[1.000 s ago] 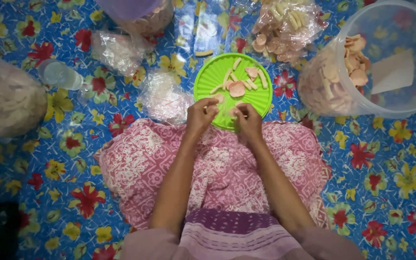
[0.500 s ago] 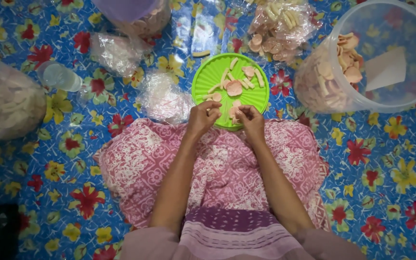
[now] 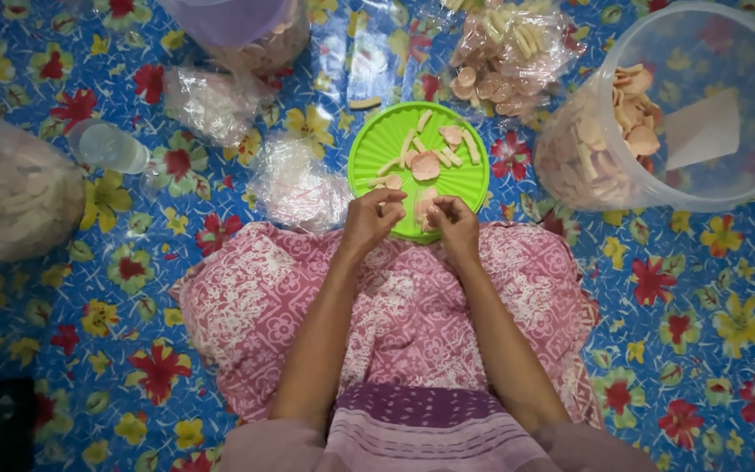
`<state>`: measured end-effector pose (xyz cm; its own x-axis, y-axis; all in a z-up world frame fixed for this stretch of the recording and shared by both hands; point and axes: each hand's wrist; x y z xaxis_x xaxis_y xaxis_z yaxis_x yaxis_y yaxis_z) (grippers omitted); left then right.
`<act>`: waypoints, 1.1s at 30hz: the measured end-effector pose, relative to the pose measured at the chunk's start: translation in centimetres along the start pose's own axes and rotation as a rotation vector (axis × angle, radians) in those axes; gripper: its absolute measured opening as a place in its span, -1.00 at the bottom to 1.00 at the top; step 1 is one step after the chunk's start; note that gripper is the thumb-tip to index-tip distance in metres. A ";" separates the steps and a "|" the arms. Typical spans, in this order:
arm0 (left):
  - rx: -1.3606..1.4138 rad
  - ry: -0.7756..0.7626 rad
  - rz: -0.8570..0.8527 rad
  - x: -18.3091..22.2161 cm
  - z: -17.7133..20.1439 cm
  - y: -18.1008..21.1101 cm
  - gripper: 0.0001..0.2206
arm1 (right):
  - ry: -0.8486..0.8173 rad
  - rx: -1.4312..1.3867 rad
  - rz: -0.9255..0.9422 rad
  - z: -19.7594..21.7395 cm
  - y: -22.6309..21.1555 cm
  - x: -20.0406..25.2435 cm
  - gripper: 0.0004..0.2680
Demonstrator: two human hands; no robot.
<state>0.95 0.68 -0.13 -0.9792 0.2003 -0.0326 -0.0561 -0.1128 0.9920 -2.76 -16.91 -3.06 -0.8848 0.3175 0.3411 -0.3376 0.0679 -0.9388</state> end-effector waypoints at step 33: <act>0.148 0.568 0.020 -0.9 3.2 5.9 -0.66 | -0.171 0.582 0.323 -2.7 0.2 -2.9 -0.87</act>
<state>2.15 2.97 6.17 -0.9330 -0.3584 -0.0334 -0.0486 0.0336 0.9983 0.61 -15.30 -4.34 -0.9922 0.0791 0.0963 -0.1238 -0.5395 -0.8329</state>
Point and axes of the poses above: each hand's wrist, its own x-axis away from the middle knuckle, its own z-axis out of the back of the hand, y = z × x, and after that the axes turned 8 degrees about -z, right-handed
